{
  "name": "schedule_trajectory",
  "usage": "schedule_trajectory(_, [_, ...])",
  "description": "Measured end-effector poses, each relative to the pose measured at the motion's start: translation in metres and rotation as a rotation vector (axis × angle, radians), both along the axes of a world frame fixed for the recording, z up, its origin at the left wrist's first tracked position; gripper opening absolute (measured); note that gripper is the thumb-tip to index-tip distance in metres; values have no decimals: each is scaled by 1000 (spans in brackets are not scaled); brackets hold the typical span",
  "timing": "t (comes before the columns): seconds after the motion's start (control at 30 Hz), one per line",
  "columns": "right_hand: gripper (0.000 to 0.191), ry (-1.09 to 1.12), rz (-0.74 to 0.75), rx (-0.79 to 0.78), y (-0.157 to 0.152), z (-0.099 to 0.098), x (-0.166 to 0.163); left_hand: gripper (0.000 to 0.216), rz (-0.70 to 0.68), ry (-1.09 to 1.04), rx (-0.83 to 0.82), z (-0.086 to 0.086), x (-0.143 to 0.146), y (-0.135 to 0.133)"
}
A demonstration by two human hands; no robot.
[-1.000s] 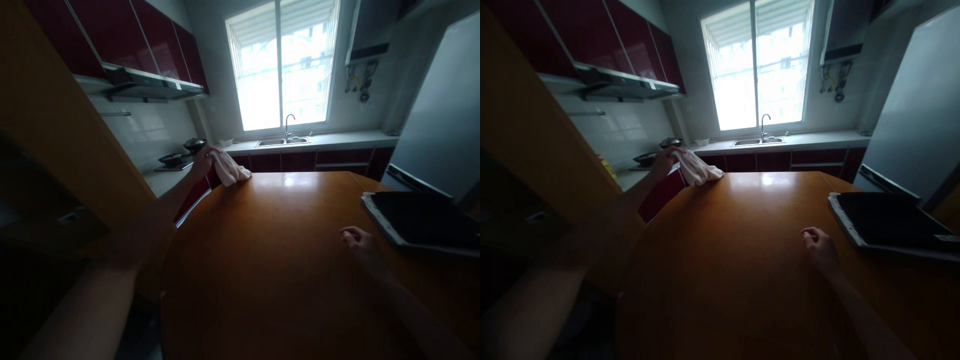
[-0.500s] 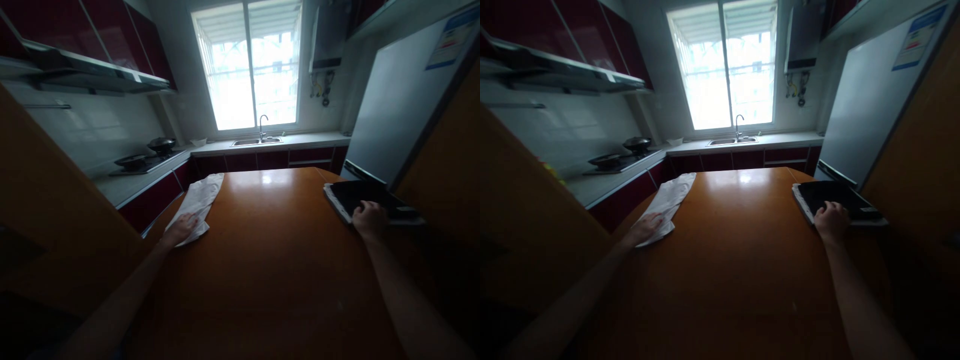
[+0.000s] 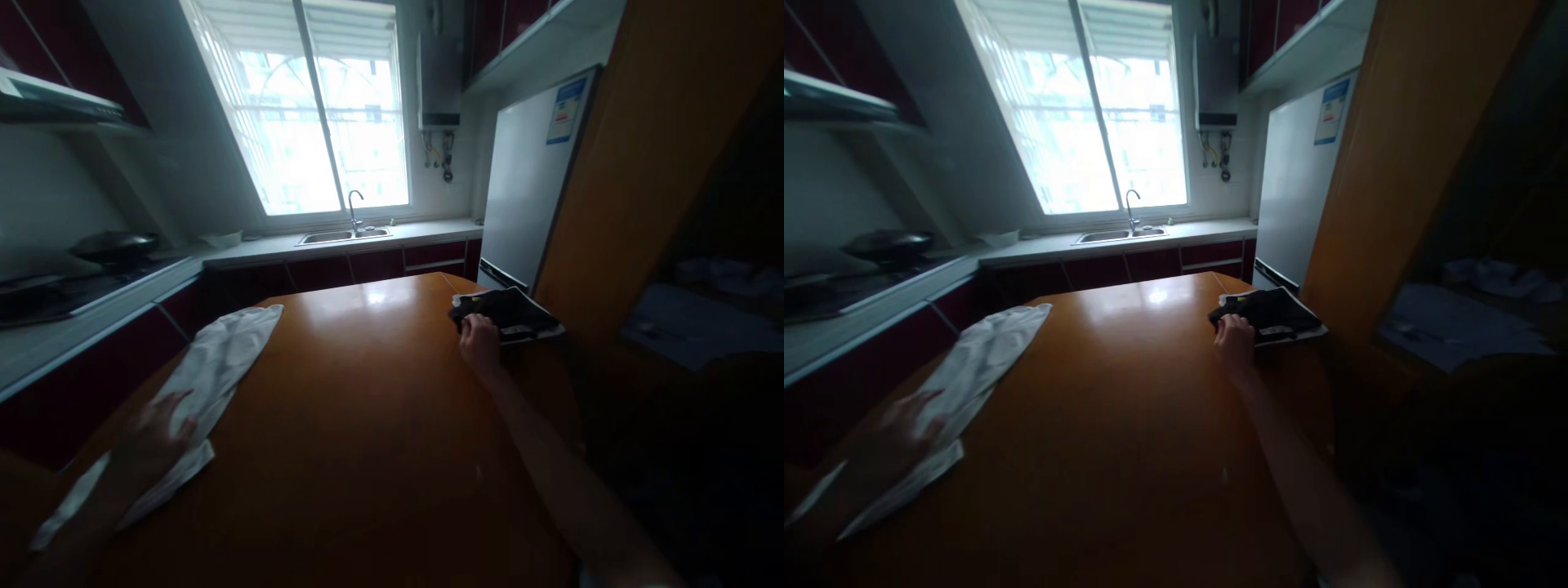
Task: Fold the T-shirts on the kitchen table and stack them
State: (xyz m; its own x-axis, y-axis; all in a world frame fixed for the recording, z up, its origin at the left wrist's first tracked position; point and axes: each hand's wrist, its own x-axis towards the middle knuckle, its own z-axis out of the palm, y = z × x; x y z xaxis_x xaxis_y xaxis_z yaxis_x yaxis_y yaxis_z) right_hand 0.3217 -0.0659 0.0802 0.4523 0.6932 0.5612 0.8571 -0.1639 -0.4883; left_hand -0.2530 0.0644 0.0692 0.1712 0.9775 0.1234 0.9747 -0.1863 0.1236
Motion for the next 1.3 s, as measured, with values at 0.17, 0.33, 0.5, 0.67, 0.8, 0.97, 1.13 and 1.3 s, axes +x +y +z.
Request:
schedule_trajectory(0.17, [24, 149, 842, -183, -32, 0, -110, 47, -134, -450, 259, 13, 93, -24])
schedule_trajectory(0.33, [21, 70, 787, -130, -33, -17, -103, 29, -428, -667, -21, -3, 192, -52])
schedule_trajectory(0.5, [41, -164, 487, -384, -5, -33, -52, 37, -576, -532, -99, -22, 234, -75])
schedule_trajectory(0.67, [18, -182, 447, -436, -7, -24, -46, 21, -589, -161, -180, -7, 225, -79])
schedule_trajectory(0.8, [14, -117, 598, -181, -22, -7, -66, 29, -551, -61, -110, 24, 219, -83])
schedule_trajectory(0.97, [13, 52, 741, 38, -43, -8, -103, 65, -767, -224, -150, 50, 249, -114])
schedule_trajectory(1.13, [18, 175, 623, 104, -42, -15, -102, 38, -810, -394, 12, 83, 254, -98])
schedule_trajectory(1.3, [36, 290, 478, 147, -20, -23, -75, 26, -492, -889, 392, 164, 216, -26])
